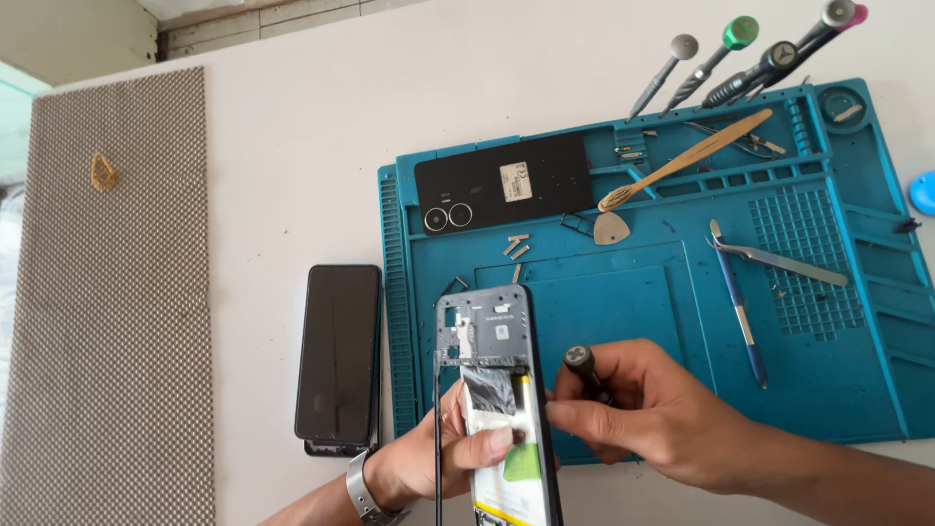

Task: The person disassembles a smartphone on a blue work mat, using a screwdriver to remove screws and a plastic pry tool to separate the back cover. They manipulate internal components, including the battery and circuit board, and place removed parts on the mat.

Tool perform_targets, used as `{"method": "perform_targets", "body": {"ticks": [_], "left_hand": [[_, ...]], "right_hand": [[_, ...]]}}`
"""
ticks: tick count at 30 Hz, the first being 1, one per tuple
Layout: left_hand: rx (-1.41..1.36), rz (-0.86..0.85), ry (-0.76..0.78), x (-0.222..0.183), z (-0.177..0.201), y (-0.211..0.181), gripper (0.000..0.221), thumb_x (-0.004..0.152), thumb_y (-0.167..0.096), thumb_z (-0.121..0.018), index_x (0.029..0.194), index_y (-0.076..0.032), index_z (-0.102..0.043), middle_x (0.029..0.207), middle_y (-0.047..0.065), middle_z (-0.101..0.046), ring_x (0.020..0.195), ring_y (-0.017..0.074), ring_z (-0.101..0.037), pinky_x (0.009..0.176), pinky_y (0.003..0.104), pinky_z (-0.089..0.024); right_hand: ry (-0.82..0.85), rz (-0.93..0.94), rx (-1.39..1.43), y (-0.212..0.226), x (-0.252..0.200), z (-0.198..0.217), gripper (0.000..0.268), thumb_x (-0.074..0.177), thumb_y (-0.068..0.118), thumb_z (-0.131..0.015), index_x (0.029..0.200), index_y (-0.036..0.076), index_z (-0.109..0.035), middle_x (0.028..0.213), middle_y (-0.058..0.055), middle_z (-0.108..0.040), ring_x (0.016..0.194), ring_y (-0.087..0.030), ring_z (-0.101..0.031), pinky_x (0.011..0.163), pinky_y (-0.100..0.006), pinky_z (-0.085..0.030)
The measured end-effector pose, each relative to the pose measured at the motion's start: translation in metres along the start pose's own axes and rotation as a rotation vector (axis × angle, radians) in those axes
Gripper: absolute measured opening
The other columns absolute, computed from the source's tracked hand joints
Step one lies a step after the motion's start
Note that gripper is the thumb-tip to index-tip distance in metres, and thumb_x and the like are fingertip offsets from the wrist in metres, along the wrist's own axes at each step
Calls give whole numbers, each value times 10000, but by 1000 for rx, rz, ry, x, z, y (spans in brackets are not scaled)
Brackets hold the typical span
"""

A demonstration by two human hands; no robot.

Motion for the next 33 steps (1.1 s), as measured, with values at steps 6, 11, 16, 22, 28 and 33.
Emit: {"method": "perform_targets", "body": {"ticks": [6,11,16,22,28,33], "left_hand": [[-96,55,73,-2,-11,-1,481,906,-169,-799,1285,-48,-528,1094,85,-695,1045,212,-709,988,411,-585],[-90,33,87,-2,-20,-5,481,926,-141,-780,1320,-68,-514,1148,71,-692,1093,181,-698,979,383,-575],[-9,17,151,-3,-17,-2,433,999,-132,-756,1362,-9,-555,1163,101,-699,1071,171,-687,960,343,-565],[153,-80,113,3,-19,-12,443,972,-172,-756,1368,-37,-610,1185,74,-726,1058,132,-697,951,306,-577],[383,-99,74,8,-23,-15,383,1007,-201,-731,1331,-18,-640,1184,115,-740,1031,166,-721,921,351,-597],[373,-162,139,3,-44,-24,451,1025,-179,-712,1423,-10,-584,1359,136,-690,1196,191,-684,1089,383,-551]], "right_hand": [[-68,-1,8,-9,1,1,135,881,99,-720,945,-5,-662,728,-18,-588,605,-113,-503,521,-287,-430],[39,64,105,-20,2,5,146,937,102,-707,952,-26,-639,675,-29,-540,583,-134,-474,516,-309,-406],[80,82,155,-31,6,8,210,966,156,-688,969,-50,-652,649,-29,-516,561,-126,-441,500,-310,-371],[3,35,81,-25,9,15,237,929,223,-648,951,-12,-633,682,-54,-575,590,-150,-491,518,-329,-412],[-138,219,138,0,10,31,334,979,282,-593,851,-27,-585,621,-54,-479,551,-158,-405,509,-333,-350],[-385,332,109,27,2,30,350,1022,259,-539,838,-35,-579,667,-76,-482,568,-152,-399,524,-331,-356]]}}
Point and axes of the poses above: each hand's wrist, its own x-axis towards the middle knuckle, its own z-axis out of the back of the hand, y = z × x, the point moved 4 cm from there along x, towards the middle knuckle
